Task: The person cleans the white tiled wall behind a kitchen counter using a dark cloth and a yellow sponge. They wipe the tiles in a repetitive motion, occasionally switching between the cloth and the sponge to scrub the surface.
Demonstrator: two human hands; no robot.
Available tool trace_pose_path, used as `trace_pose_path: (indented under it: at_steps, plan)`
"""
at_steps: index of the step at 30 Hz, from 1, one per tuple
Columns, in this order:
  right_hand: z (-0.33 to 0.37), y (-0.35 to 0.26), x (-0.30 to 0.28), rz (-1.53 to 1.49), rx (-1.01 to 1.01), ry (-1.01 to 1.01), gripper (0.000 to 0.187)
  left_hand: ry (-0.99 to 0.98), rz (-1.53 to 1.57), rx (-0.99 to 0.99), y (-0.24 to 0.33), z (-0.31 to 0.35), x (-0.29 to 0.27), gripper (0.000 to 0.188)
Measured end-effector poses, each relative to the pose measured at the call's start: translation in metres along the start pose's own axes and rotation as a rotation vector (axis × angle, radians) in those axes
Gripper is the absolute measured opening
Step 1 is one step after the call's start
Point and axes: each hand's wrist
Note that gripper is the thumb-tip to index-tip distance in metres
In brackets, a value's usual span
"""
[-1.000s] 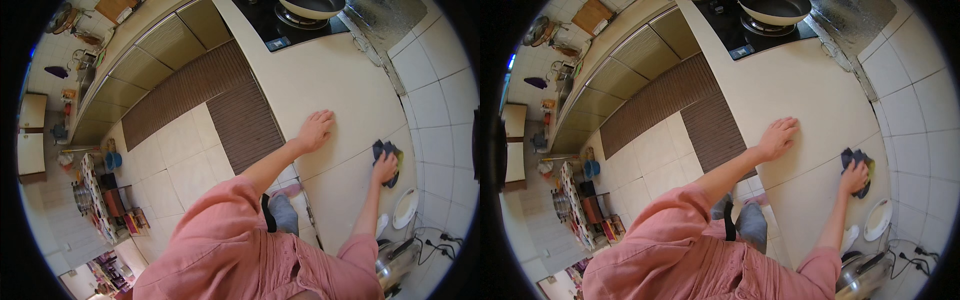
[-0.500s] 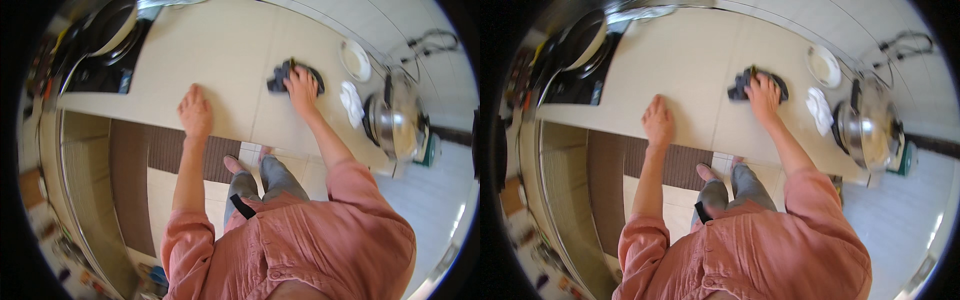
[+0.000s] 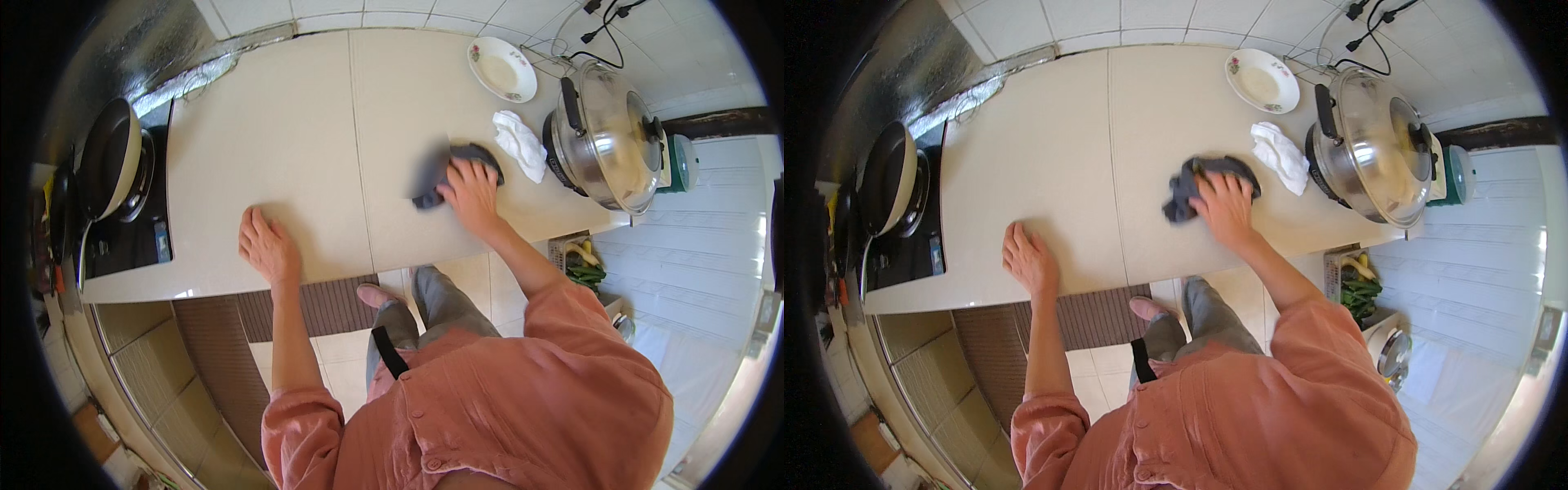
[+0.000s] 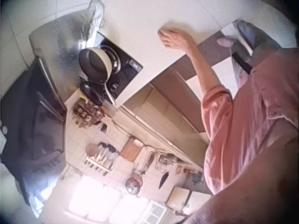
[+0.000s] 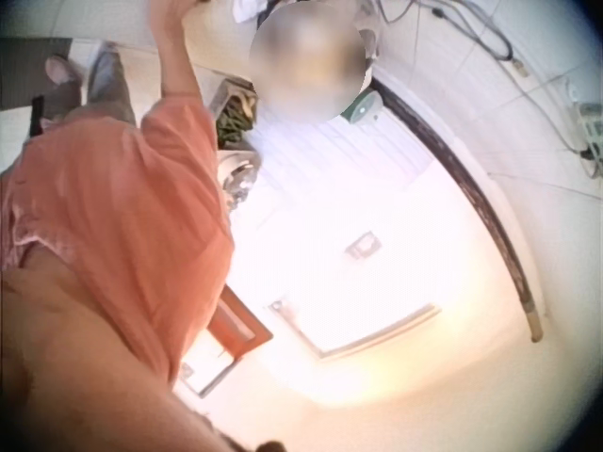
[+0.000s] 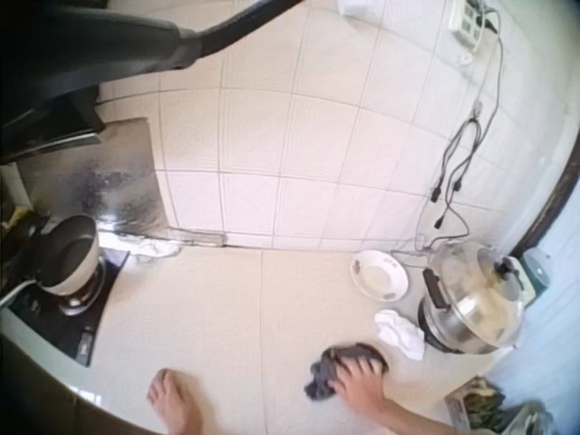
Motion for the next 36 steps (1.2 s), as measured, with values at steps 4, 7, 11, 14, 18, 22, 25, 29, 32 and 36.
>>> trace_pose_path:
  at_steps: [4,7,11,14,18,22,25,29,32,36]
  plan:
    - [-0.105,-0.004,0.024,-0.039,0.393,-0.001,0.044,0.035,-0.043,0.014,0.002,-0.007,0.006,0.049]
    - [-0.122,-0.060,0.018,-0.149,0.072,0.066,0.040,0.012,-0.073,-0.003,-0.003,-0.009,0.010,0.053]
    - [-0.063,-0.101,0.019,-0.236,-0.393,-0.057,0.051,0.025,-0.082,0.008,-0.006,-0.008,0.010,0.051]
    - [-0.049,-0.063,0.007,-0.187,-0.394,-0.175,0.050,0.027,-0.111,-0.014,-0.003,-0.006,0.008,0.052]
    - [-0.113,0.010,0.004,-0.198,-0.102,0.071,0.045,-0.009,-0.105,-0.024,0.001,-0.007,0.006,0.052]
    - [-0.185,0.070,0.031,-0.295,0.124,0.043,0.040,-0.005,-0.101,-0.019,0.004,-0.013,0.007,0.052]
    - [-0.214,0.076,0.032,-0.264,0.260,0.016,0.038,0.008,-0.077,-0.015,0.001,-0.009,0.005,0.053]
    - [-0.240,0.083,0.041,-0.243,0.406,0.055,0.041,-0.006,-0.107,-0.043,0.008,-0.010,0.003,0.053]
    - [-0.270,0.071,0.033,-0.313,0.479,0.069,0.039,0.016,-0.110,-0.001,0.005,-0.009,0.003,0.053]
    - [-0.290,0.048,0.051,-0.377,0.091,0.182,0.035,0.009,-0.098,0.008,0.008,-0.015,0.006,0.054]
Point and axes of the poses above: each hand's wrist, its own z-axis away from the middle knuckle, its own x-axis out of the palm, y = z × x, and after that the axes turned 15 degrees about -y, right-handed
